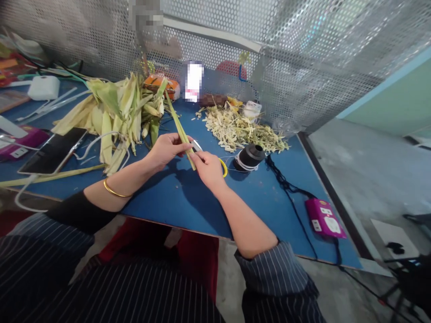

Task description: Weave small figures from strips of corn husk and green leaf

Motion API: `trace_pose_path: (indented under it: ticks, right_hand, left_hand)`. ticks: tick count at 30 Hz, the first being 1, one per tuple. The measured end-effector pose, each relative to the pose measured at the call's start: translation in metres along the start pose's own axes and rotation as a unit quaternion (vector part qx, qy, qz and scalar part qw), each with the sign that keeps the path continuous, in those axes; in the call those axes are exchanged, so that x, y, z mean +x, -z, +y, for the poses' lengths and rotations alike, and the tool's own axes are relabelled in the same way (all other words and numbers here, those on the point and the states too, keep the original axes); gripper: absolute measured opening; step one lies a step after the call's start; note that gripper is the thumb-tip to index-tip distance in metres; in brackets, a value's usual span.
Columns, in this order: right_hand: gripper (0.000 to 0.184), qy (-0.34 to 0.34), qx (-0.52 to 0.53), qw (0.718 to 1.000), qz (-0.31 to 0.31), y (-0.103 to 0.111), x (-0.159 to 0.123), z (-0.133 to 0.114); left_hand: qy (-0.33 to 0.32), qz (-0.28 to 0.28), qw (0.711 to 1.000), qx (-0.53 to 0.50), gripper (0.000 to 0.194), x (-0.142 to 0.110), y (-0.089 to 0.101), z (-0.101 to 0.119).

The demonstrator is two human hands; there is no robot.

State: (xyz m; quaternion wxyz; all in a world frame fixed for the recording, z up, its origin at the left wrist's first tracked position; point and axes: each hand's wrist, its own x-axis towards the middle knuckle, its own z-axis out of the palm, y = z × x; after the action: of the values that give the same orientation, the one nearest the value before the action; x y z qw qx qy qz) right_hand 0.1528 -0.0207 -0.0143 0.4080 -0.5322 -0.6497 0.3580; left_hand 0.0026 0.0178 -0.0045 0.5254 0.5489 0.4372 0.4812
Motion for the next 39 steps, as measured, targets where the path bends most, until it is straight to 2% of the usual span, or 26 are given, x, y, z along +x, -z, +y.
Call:
trace_pose_path:
  ticks: [3,7,11,15,17,21,23,28,31,35,39]
  right_hand:
    - [0.026,0.024,-0.046,0.998,0.017,0.002,0.0,0.004]
    - [0.02,0.024,-0.062,0.997,0.044,0.002,-0.001,0.008]
    - [0.019,0.003,-0.007,0.999,0.051,0.002,-0.001,0.007]
    - [0.018,-0.021,0.048,0.999,0.008,0.003,-0.001,0.003]
    - [0.018,-0.014,0.026,1.0,0.001,0.003,-0.001,0.002]
    - [0.012,0.042,-0.116,0.991,0.045,0.004,-0.004,-0.001]
    - [0.012,0.056,-0.149,0.986,0.052,0.004,-0.006,-0.001]
    - [0.022,0.036,-0.088,0.993,0.064,0.004,-0.006,0.002]
    - [0.02,0.045,-0.101,0.99,0.088,0.003,-0.005,0.003]
    - [0.02,0.043,-0.126,0.986,0.101,0.003,-0.006,0.001]
    - [0.02,0.042,-0.105,0.988,0.11,0.003,-0.005,0.003]
  left_hand:
    - [0.002,-0.016,1.0,0.001,0.018,0.0,0.001,0.0]
    - [0.018,-0.027,0.999,-0.007,0.015,-0.002,0.0,0.002]
    - [0.035,-0.032,0.999,-0.009,0.01,-0.003,0.0,0.004]
    - [0.019,-0.016,1.0,-0.008,0.011,-0.002,0.001,0.004]
    - [0.0,-0.008,1.0,0.005,0.012,-0.003,0.001,0.002]
    - [-0.01,0.011,0.999,0.043,0.016,-0.003,-0.001,0.0]
    - [-0.008,0.007,0.999,0.042,0.016,-0.003,-0.002,0.0]
    - [0.004,-0.03,1.0,0.0,0.022,-0.007,-0.006,0.0]
    - [0.021,-0.052,0.998,0.0,0.021,-0.012,-0.011,0.0]
    - [0.026,-0.035,0.999,-0.007,0.025,-0.013,-0.015,-0.001]
    - [0.022,-0.041,0.998,-0.039,0.034,-0.012,-0.015,-0.002]
